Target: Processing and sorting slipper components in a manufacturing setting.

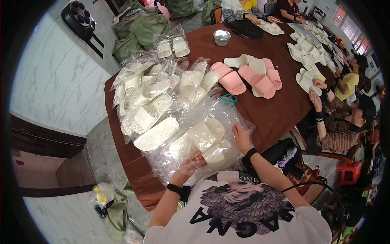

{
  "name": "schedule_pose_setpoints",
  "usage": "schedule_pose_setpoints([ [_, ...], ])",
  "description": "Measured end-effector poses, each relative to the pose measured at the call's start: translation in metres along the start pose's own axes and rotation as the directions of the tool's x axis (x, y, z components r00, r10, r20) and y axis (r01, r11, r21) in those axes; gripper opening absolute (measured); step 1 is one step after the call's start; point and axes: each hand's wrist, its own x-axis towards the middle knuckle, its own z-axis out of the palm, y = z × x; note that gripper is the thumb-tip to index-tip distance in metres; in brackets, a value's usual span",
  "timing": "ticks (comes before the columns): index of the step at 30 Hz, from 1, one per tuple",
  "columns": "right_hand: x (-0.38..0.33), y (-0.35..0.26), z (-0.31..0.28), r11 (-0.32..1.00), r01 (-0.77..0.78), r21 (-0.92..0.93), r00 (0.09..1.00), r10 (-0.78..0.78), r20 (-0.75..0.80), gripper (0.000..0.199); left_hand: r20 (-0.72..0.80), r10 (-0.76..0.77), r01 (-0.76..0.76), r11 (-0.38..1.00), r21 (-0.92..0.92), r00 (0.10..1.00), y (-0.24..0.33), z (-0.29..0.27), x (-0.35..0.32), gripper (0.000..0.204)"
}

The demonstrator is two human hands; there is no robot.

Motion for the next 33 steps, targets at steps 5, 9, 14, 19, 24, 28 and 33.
schedule_pose_setpoints([
  [5,0.0,0.011,-0.01,0.998,-0.059,-0.014,0.996,0.058,-0.07,0.014,-0.139,0.034,-0.056,0.986,-0.157,0.99,0.012,0.014,-0.003,0.045],
  [9,-0.002,0.003,-0.011,1.0,0.025,-0.016,0.998,-0.026,-0.064,0.014,-0.112,0.143,-0.164,0.964,-0.208,0.983,0.008,-0.014,-0.023,0.04],
  [14,0.001,0.019,-0.024,0.989,-0.146,-0.013,0.986,0.144,-0.089,0.015,-0.474,0.266,-0.264,0.962,0.073,0.84,0.031,0.027,-0.048,0.034],
  [19,0.009,0.033,-0.039,0.98,0.035,-0.194,0.998,-0.044,-0.042,0.02,-0.441,0.314,-0.217,0.942,0.258,0.841,0.061,0.014,-0.069,0.025],
  [24,0.007,0.036,-0.028,0.987,-0.103,-0.126,0.994,0.099,-0.035,0.022,-0.214,0.353,-0.144,0.758,0.636,0.911,0.058,0.008,-0.006,0.024],
  [28,0.005,0.041,-0.024,0.991,-0.087,-0.101,0.996,0.089,0.013,0.023,-0.078,0.416,-0.05,0.289,0.956,0.906,0.043,-0.008,0.053,0.034],
  [33,0.004,0.043,-0.023,0.991,-0.049,-0.123,0.999,0.05,0.008,0.022,0.235,0.353,-0.053,-0.456,0.888,0.906,0.031,0.005,0.097,0.029],
])
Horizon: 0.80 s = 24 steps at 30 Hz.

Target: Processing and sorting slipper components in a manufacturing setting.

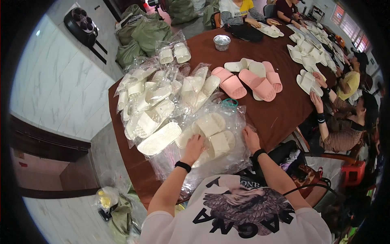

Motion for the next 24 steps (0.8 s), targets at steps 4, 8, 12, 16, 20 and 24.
schedule_pose_setpoints([
  [4,0.0,0.003,0.001,1.0,-0.005,0.0,1.0,0.005,0.008,0.021,-0.131,-0.048,0.049,0.999,0.008,0.99,0.005,0.019,0.005,0.02],
  [8,0.002,0.01,-0.005,1.0,0.027,0.006,1.0,-0.027,-0.002,0.02,-0.152,-0.14,0.124,0.986,-0.112,0.978,0.009,0.022,0.001,0.015],
  [12,0.003,-0.008,-0.014,0.99,-0.118,-0.079,0.989,0.111,-0.096,0.017,-0.236,-0.152,0.12,0.982,-0.146,0.96,0.008,-0.002,-0.029,0.013],
  [16,0.005,-0.012,-0.008,1.0,-0.024,-0.019,0.99,0.021,-0.143,0.022,-0.325,-0.259,0.148,0.933,-0.328,0.91,0.023,-0.029,-0.061,0.008],
  [20,0.006,-0.015,-0.007,0.73,-0.359,0.582,0.932,0.31,0.185,0.034,-0.358,-0.515,0.317,0.816,-0.483,0.779,0.02,-0.036,-0.079,0.008],
  [24,-0.013,-0.054,-0.028,0.656,-0.362,0.662,0.923,0.154,0.352,0.038,-0.499,-0.533,0.27,0.82,-0.506,0.683,-0.004,-0.016,-0.1,0.012],
])
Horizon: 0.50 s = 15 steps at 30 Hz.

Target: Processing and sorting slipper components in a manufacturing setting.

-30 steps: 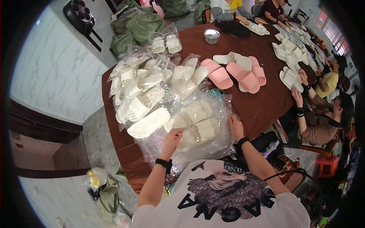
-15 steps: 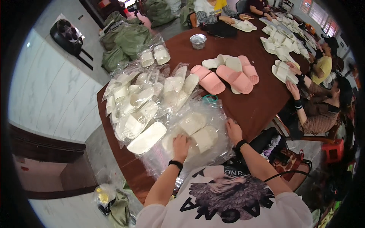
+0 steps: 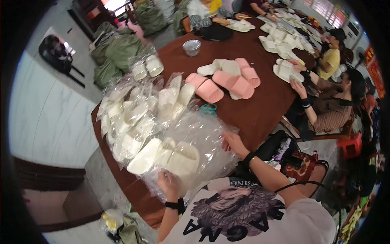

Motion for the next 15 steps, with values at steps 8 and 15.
schedule_pose_setpoints([
  [8,0.002,0.004,-0.026,0.938,0.198,-0.283,0.943,-0.261,-0.205,0.02,0.209,0.072,-0.101,0.986,0.131,0.975,0.042,-0.01,0.011,0.006],
  [15,0.007,0.047,-0.051,0.842,0.167,-0.513,0.882,-0.36,-0.305,0.018,0.353,0.066,-0.158,0.958,0.24,0.933,0.016,-0.069,0.008,0.013],
])
